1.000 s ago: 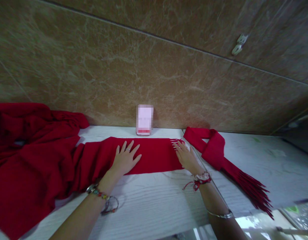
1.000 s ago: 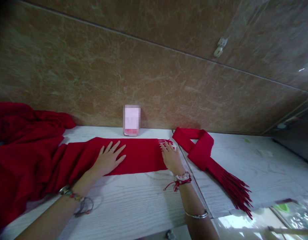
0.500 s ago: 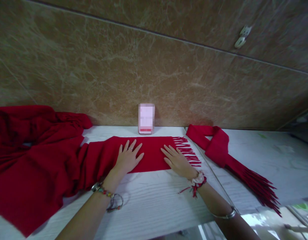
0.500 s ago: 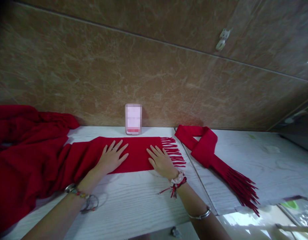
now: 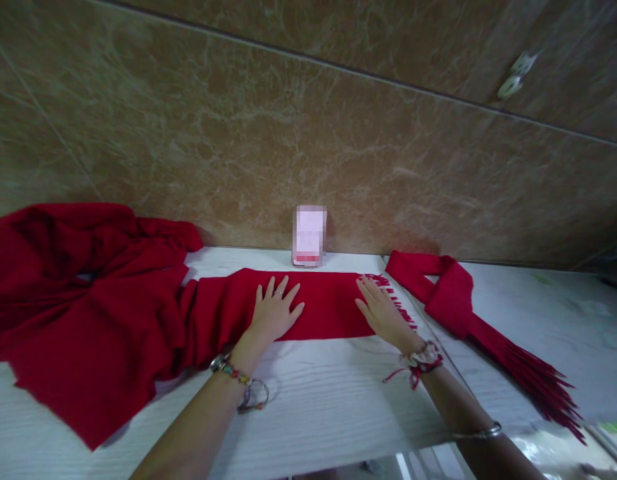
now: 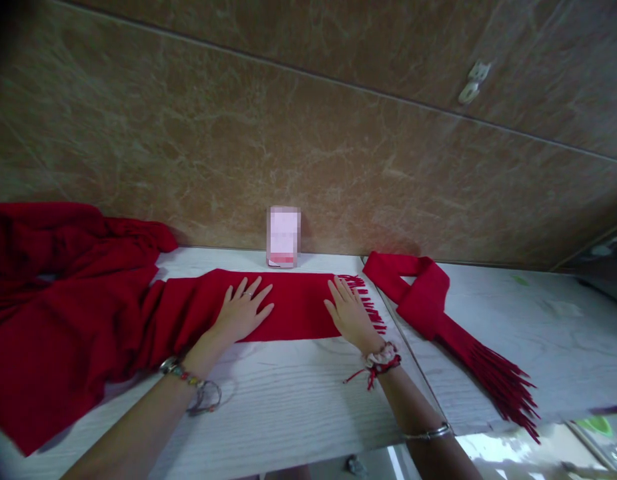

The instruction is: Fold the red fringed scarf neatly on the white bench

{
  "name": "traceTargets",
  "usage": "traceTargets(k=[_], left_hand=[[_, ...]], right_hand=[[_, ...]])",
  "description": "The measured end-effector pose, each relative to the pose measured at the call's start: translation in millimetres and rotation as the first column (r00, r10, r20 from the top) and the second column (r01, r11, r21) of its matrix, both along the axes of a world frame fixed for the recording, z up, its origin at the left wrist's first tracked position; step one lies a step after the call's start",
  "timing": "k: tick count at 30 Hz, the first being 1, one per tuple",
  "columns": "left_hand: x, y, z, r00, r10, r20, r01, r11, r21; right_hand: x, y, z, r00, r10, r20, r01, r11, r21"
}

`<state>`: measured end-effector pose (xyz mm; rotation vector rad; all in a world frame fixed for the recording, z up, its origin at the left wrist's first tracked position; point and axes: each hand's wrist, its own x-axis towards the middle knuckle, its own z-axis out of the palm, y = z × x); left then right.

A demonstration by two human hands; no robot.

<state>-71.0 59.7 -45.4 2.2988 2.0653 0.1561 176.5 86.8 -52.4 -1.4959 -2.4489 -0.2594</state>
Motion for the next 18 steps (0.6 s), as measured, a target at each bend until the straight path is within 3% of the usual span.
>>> traceTargets(k=[5, 8, 11, 18], left_hand=[[1, -1, 2.6, 1.000, 0.009, 0.007, -0.009, 1.000, 0.003], [1, -1, 2.8, 1.000, 0.013, 0.010, -0.013, 1.000, -0.007], [0, 0, 1.8, 1.000, 0.017, 0.016, -0.017, 1.000, -0.019], [-1, 1, -2.4, 1.000, 0.009, 0.023, -0.009, 1.000, 0.010]], right_hand=[[-66, 0, 7.9, 0.988, 0.151, -0.021, -0.152, 0.981, -0.121], [-79, 5, 1.2, 0.983, 0.184, 0.010, -0.180, 0.970, -0.166], [-61, 14, -6.9, 0.986, 0.158, 0.050, -0.149, 0.976, -0.156], [22, 33, -12.7, 0.982, -0.065, 0.177, 0.083, 0.991, -0.102]])
